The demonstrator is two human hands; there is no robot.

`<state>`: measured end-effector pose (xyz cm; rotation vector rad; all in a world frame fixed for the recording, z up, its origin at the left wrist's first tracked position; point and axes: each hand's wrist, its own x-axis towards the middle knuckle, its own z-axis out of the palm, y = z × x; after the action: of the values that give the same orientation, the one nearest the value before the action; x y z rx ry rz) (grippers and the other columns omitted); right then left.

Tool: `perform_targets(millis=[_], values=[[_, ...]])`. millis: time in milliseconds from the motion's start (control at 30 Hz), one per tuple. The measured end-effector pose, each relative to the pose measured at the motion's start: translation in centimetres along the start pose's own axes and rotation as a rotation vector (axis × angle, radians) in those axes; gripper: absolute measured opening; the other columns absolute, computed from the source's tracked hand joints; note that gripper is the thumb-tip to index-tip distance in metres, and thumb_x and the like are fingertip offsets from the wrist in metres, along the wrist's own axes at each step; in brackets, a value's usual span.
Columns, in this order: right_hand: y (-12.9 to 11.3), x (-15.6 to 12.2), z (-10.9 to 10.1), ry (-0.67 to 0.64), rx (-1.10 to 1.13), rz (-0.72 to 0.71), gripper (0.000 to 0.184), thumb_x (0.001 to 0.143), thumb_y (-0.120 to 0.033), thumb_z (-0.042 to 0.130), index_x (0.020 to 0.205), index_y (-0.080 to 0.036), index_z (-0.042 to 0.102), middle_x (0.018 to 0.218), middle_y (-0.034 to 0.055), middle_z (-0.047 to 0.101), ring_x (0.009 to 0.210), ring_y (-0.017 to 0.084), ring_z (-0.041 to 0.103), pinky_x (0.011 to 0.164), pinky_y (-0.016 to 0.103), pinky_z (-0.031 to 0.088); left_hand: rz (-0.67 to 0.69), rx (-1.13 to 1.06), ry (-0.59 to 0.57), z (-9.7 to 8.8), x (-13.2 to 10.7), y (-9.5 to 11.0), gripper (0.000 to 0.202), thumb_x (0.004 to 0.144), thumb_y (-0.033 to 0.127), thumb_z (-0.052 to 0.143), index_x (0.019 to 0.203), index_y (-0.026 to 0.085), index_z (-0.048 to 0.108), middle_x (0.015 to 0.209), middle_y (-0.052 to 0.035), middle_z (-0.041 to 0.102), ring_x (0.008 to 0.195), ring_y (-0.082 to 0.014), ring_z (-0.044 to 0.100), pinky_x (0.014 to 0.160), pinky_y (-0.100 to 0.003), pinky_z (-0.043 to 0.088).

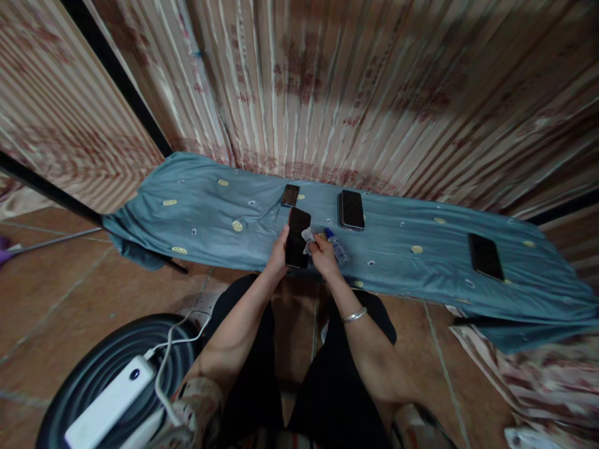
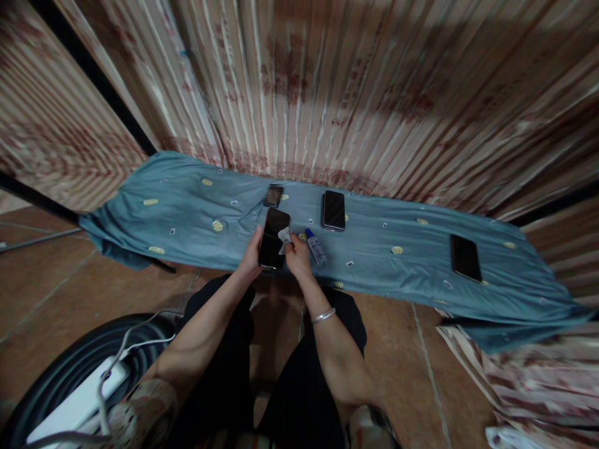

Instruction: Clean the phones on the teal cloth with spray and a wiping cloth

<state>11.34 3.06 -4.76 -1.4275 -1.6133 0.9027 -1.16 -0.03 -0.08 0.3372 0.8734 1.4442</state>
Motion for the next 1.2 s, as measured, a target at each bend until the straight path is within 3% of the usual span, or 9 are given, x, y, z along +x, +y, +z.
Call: perform_targets(millis=[367, 633, 800, 967, 1200], values=[[0.3, -0.5, -0.3, -0.037, -0.001, -0.001, 0.021, 0.084, -0.021, 0.052, 0.090, -0.024, 0.073, 0.086, 0.0032, 0.073, 0.088, 0.025, 0.066, 0.088, 0.036, 0.051, -0.095, -0.030, -0.026, 0.7, 0.0, 0.4, 0.053, 0.108, 0.043, 0.036, 0.136, 0.012, 0.069, 0.110, -0.0109, 0.082, 0.119, -0.0249, 0.074, 0.109, -0.039, 0.055], [0.5, -1.0, -0.1, -0.047, 0.019, -0.013, 0.024, 0.084, -0.021, 0.053, 0.094, -0.025, 0.074, 0.084, 0.0015, 0.075, 0.090, 0.023, 0.066, 0.086, 0.034, 0.053, -0.103, -0.043, -0.031, 0.6, 0.6, 0.5, 0.056, 0.103, 0.054, 0.045, 0.126, 0.012, 0.074, 0.102, -0.0110, 0.083, 0.105, -0.0283, 0.078, 0.095, -0.038, 0.061], [0.4, -1.7, 0.0, -0.051, 0.011, -0.011, 0.024, 0.084, -0.021, 0.052, 0.093, -0.024, 0.074, 0.088, 0.0028, 0.076, 0.090, 0.024, 0.067, 0.087, 0.034, 0.053, -0.097, -0.062, -0.006, 0.6, 0.9, 0.5, 0.054, 0.108, 0.047, 0.035, 0.123, 0.012, 0.074, 0.101, -0.0092, 0.083, 0.108, -0.0244, 0.077, 0.094, -0.033, 0.060], [0.4, -2.4, -0.2, -0.069, -0.003, -0.020, 0.023, 0.085, -0.021, 0.053, 0.092, -0.025, 0.075, 0.084, 0.0018, 0.076, 0.086, 0.023, 0.068, 0.085, 0.034, 0.054, -0.065, -0.049, -0.003, 0.4, 1.1, 0.5, 0.054, 0.106, 0.051, 0.043, 0.128, 0.011, 0.071, 0.110, -0.0111, 0.082, 0.108, -0.0232, 0.077, 0.098, -0.033, 0.058], [0.0, -3.3, -0.2, -0.088, 0.036, -0.017, 0.028, 0.084, -0.022, 0.053, 0.098, -0.025, 0.077, 0.089, 0.0034, 0.078, 0.087, 0.025, 0.069, 0.086, 0.036, 0.055, -0.085, -0.034, 0.016, 0.1, 1.4, 0.5, 0.062, 0.102, 0.062, 0.042, 0.111, 0.012, 0.077, 0.088, -0.0105, 0.082, 0.094, -0.0257, 0.079, 0.086, -0.034, 0.062]])
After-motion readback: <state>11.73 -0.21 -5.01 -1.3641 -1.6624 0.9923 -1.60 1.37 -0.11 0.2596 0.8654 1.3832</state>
